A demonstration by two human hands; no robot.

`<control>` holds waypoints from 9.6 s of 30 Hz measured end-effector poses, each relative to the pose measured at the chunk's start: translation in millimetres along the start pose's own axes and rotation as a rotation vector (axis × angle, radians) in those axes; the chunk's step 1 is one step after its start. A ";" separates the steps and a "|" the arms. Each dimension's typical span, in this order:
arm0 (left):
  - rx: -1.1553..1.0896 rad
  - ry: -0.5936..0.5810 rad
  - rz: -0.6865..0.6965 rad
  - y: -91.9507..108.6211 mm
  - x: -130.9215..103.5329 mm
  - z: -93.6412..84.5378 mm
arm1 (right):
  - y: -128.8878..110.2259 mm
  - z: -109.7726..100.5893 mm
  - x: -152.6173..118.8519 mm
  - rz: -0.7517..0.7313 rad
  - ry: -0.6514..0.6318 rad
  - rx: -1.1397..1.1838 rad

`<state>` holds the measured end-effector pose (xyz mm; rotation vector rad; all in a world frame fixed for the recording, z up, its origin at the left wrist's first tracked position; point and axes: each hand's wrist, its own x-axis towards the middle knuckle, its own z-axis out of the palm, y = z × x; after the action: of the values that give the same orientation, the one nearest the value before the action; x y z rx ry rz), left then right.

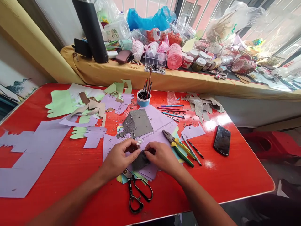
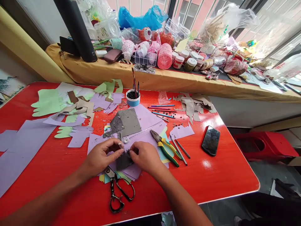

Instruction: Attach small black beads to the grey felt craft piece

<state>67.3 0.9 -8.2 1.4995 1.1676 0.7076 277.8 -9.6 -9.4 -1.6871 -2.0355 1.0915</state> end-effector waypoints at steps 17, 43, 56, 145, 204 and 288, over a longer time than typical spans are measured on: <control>0.202 -0.038 0.172 -18.8 -5.7 8.2 | -0.4 2.7 -0.2 -0.003 0.016 -0.071; 0.416 0.016 0.581 -33.1 -4.7 15.3 | -0.3 8.4 -6.4 -0.024 0.081 -0.122; 0.477 -0.117 0.489 -21.9 8.2 14.8 | 21.9 -17.7 -34.2 -0.106 0.368 0.040; 0.340 -0.086 0.473 -34.0 6.0 24.3 | -17.3 -11.1 -66.4 -0.233 0.361 -0.088; 0.289 -0.101 0.449 -38.2 4.6 23.9 | -6.0 10.6 -72.1 -0.208 0.322 -0.188; 0.276 0.252 0.142 -4.3 -2.6 -29.7 | -26.5 26.8 15.2 -0.317 0.330 0.175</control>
<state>38.7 9.4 -4.1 1.7746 1.4034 0.8788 237.4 -6.2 -12.8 -1.3029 -1.8537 0.7991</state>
